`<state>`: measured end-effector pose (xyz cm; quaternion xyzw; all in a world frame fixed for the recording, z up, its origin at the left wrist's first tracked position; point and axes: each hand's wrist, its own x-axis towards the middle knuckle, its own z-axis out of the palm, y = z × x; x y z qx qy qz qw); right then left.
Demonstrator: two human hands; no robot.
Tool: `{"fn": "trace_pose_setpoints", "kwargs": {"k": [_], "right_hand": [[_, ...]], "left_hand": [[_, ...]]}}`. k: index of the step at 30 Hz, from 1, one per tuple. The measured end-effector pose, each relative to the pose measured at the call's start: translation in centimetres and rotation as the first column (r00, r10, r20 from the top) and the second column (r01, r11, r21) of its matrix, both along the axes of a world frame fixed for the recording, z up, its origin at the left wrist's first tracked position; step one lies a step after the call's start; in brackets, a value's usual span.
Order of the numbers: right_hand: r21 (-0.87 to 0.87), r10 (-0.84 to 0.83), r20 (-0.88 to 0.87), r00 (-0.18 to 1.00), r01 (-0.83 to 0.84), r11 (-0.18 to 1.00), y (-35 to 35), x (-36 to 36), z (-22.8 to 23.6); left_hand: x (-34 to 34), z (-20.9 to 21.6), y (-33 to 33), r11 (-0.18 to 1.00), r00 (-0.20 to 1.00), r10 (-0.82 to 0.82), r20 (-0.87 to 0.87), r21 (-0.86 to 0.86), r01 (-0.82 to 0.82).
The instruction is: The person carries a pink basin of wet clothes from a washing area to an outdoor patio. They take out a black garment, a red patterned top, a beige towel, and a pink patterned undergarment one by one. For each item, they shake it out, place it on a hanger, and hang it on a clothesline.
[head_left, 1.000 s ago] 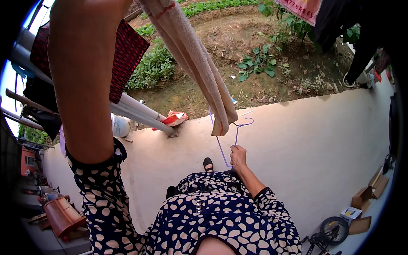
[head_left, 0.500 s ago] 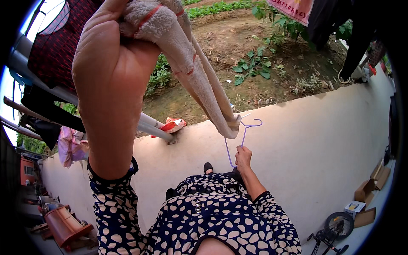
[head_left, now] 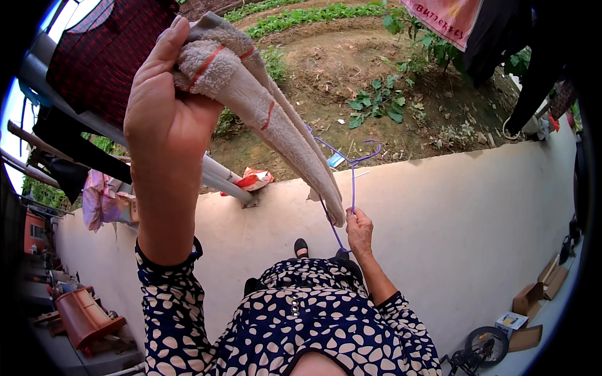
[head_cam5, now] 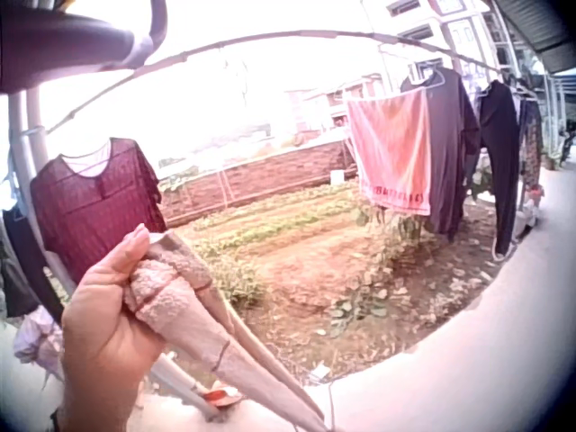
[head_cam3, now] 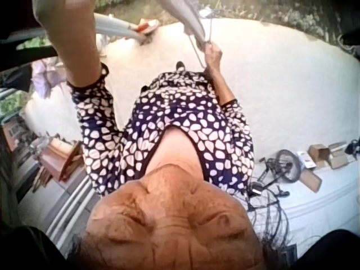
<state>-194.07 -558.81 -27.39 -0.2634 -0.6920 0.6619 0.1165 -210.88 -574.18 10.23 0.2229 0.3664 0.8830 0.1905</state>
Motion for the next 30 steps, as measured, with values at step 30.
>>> {"fn": "trace_pose_setpoints", "kwargs": {"k": [30], "right_hand": [[0.548,0.415,-0.287,0.863,-0.208,0.81,-2.7,-2.0,29.5]], "left_hand": [[0.7,-30.7,-19.5,0.19,0.916,0.164,-0.367,-0.899,-0.394]]}}
